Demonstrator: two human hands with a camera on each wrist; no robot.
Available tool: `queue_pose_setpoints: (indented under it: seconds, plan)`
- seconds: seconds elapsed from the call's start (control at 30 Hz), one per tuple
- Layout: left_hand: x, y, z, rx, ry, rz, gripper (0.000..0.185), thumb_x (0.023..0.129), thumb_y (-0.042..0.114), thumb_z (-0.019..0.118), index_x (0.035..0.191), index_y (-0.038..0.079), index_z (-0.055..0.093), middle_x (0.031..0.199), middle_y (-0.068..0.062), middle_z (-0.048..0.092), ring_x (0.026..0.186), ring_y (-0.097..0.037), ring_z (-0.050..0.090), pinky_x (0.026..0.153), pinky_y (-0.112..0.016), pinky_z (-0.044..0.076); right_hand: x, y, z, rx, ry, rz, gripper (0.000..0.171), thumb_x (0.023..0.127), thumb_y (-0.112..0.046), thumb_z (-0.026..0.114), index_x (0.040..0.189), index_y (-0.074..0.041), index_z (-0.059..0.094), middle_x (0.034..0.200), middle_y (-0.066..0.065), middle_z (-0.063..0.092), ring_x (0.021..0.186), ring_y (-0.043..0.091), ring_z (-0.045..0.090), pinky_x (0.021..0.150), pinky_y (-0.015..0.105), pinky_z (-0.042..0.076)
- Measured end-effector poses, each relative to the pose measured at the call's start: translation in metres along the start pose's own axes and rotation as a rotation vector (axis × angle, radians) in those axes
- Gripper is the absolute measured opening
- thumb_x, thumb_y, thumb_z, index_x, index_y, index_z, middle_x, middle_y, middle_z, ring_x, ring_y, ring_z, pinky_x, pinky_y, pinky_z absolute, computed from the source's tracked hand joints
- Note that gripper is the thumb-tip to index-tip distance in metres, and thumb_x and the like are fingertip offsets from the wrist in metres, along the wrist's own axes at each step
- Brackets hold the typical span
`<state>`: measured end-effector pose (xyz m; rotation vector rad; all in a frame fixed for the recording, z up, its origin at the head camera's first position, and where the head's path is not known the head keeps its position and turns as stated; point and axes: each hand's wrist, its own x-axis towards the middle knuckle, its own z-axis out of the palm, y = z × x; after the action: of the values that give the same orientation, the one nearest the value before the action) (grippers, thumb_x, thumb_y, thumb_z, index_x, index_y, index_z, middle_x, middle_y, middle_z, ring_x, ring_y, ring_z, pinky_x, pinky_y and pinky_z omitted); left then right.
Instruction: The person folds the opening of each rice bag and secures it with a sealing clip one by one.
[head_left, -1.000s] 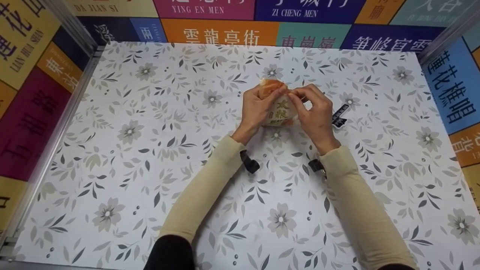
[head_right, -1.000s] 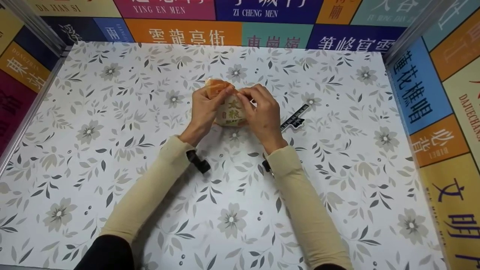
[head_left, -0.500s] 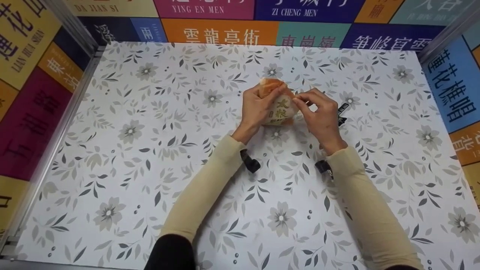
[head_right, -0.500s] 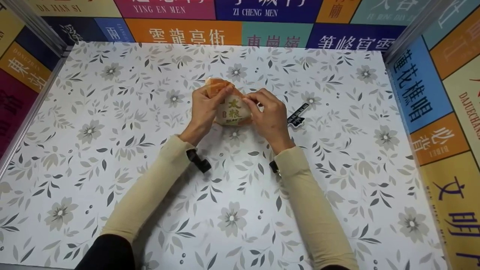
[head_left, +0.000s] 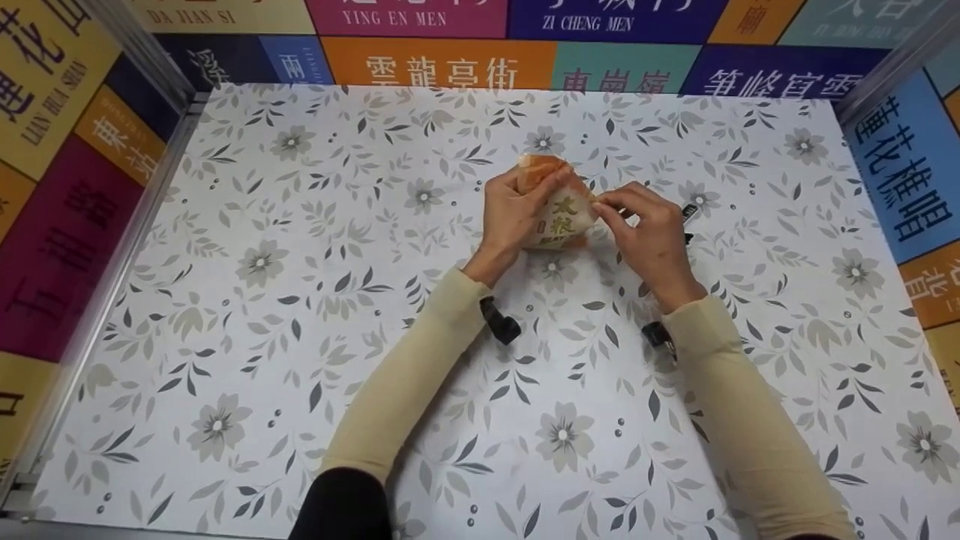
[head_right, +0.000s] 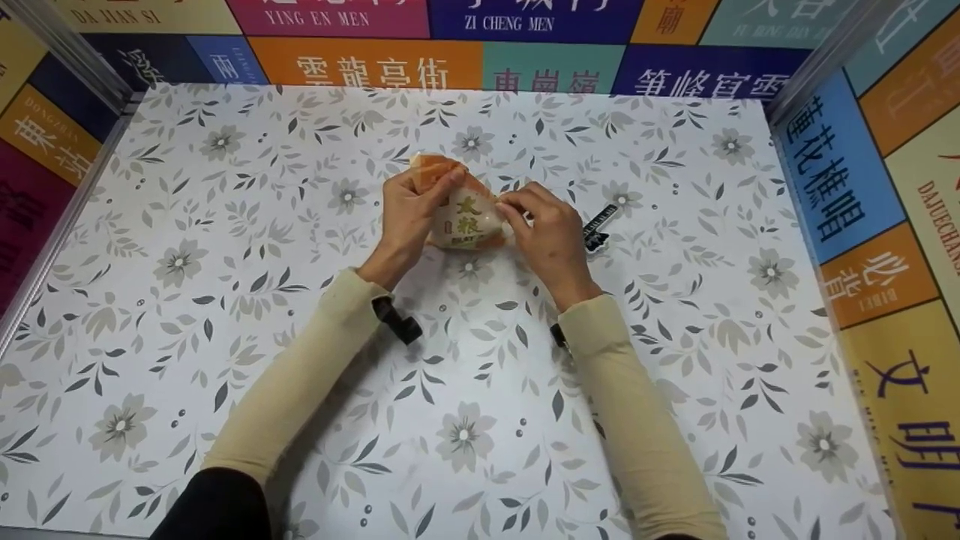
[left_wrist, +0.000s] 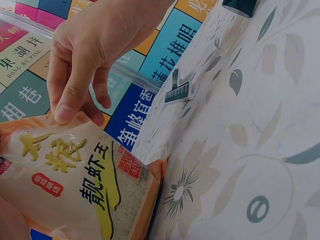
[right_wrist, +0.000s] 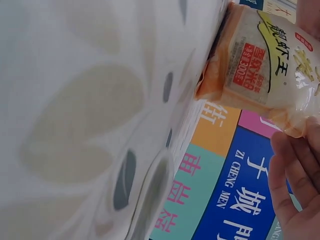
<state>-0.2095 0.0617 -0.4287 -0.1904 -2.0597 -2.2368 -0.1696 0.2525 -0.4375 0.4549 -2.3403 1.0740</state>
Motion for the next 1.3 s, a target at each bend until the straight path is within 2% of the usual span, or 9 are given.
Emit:
queue_pose_setpoints:
  seconds: [0.4,0.57,0.9,1.0,1.17,1.3]
  plan:
    - [0.0001,0.0004,0.0005,-0.027,-0.023,0.006,0.025,0.094,0.020,0.079,0.112,0.003,0.080,0.112,-0.010,0.081,0.075,-0.006,0.070,0.067,-0.023,0.057,-0.0027,-0.0020,-0.0072,-0.097,-0.059,0.016,0.017,0.096,-0.018,0.075,0.100,-0.001,0.080,0.090,0.012,0.076,0.080,0.019,0.068,0.074,0.014,0.048]
    - [0.0004,0.0001,0.0008,-0.032,-0.025,0.014,0.025,0.094,0.019,0.079,0.112,0.002,0.080,0.113,-0.011,0.080,0.078,-0.005,0.071,0.069,-0.023,0.057,-0.0036,0.0002,-0.0088,-0.091,-0.066,0.012,0.018,0.095,-0.017,0.076,0.099,0.001,0.079,0.090,0.013,0.076,0.079,0.023,0.070,0.075,0.008,0.044]
    - [0.0013,-0.0018,0.0016,-0.043,-0.018,0.039,0.024,0.093,0.017,0.080,0.110,0.001,0.080,0.114,-0.012,0.080,0.083,-0.007,0.073,0.068,-0.022,0.058,-0.0032,-0.0007,-0.0088,-0.060,-0.076,0.040,0.022,0.095,-0.017,0.075,0.099,0.003,0.079,0.090,0.015,0.077,0.079,0.027,0.076,0.075,0.000,0.045]
    - [0.0011,-0.0012,0.0003,-0.038,-0.019,0.029,0.023,0.093,0.018,0.080,0.107,0.001,0.080,0.115,-0.010,0.080,0.084,-0.008,0.074,0.069,-0.022,0.058,-0.0032,-0.0006,-0.0075,-0.048,-0.073,0.054,0.021,0.095,-0.017,0.075,0.099,0.003,0.079,0.090,0.015,0.077,0.080,0.027,0.076,0.075,0.000,0.047]
    - [0.0012,-0.0015,-0.0015,-0.017,-0.022,-0.009,0.026,0.093,0.020,0.080,0.111,0.001,0.079,0.116,-0.010,0.080,0.083,-0.007,0.073,0.071,-0.021,0.058,-0.0036,0.0011,-0.0058,-0.040,-0.073,0.085,0.020,0.095,-0.018,0.076,0.101,0.001,0.079,0.092,0.014,0.077,0.082,0.025,0.075,0.077,0.003,0.048]
    - [0.0011,-0.0026,-0.0006,-0.019,-0.020,-0.019,0.028,0.093,0.020,0.080,0.115,0.002,0.079,0.113,-0.011,0.080,0.076,-0.005,0.070,0.067,-0.021,0.056,-0.0058,0.0027,-0.0085,-0.074,-0.104,0.128,0.024,0.098,-0.024,0.074,0.107,-0.003,0.078,0.098,0.012,0.078,0.084,0.023,0.073,0.077,0.015,0.054]
